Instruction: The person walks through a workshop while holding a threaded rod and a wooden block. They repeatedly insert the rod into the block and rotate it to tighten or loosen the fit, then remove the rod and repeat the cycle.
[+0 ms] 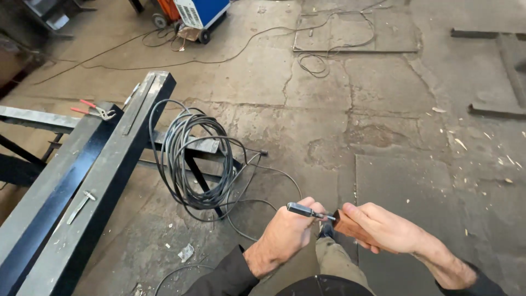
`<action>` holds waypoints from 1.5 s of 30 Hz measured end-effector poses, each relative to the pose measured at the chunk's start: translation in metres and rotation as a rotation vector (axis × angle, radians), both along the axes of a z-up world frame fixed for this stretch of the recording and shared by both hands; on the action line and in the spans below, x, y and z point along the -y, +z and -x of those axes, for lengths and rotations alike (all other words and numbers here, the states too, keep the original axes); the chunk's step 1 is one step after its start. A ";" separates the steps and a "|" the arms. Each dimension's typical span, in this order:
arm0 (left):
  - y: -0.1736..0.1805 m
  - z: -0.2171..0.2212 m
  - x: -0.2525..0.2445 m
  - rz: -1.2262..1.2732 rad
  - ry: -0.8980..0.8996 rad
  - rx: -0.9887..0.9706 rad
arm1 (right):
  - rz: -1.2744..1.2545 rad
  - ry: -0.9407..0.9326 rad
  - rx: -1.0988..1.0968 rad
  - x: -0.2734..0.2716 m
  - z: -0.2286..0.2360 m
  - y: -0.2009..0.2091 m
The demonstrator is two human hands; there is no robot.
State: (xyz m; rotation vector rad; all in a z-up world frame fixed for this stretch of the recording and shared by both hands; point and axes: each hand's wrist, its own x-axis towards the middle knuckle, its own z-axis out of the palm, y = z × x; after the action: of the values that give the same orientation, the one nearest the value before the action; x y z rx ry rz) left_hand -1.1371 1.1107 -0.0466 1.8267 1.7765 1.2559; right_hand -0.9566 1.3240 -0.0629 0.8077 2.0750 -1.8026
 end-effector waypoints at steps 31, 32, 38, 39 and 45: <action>-0.045 0.421 -0.465 -0.188 0.088 0.218 | -0.505 0.099 -0.201 -0.428 0.431 0.037; -0.045 0.442 -0.475 -0.199 0.087 0.235 | -0.534 0.090 -0.137 -0.437 0.454 0.042; -0.011 0.570 -0.525 0.078 0.248 0.529 | -1.557 0.175 -0.351 -0.479 0.558 0.015; -0.004 0.590 -0.534 0.219 0.248 0.771 | -1.818 0.150 -0.447 -0.486 0.579 0.014; -0.016 0.690 -0.580 0.040 0.273 0.449 | -1.543 0.249 -0.559 -0.557 0.690 0.001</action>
State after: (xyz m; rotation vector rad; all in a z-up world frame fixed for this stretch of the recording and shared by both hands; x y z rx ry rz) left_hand -1.8268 1.6909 -0.0623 1.1808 1.8058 1.5673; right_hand -1.6468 1.8815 -0.0621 0.1782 3.5549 0.0623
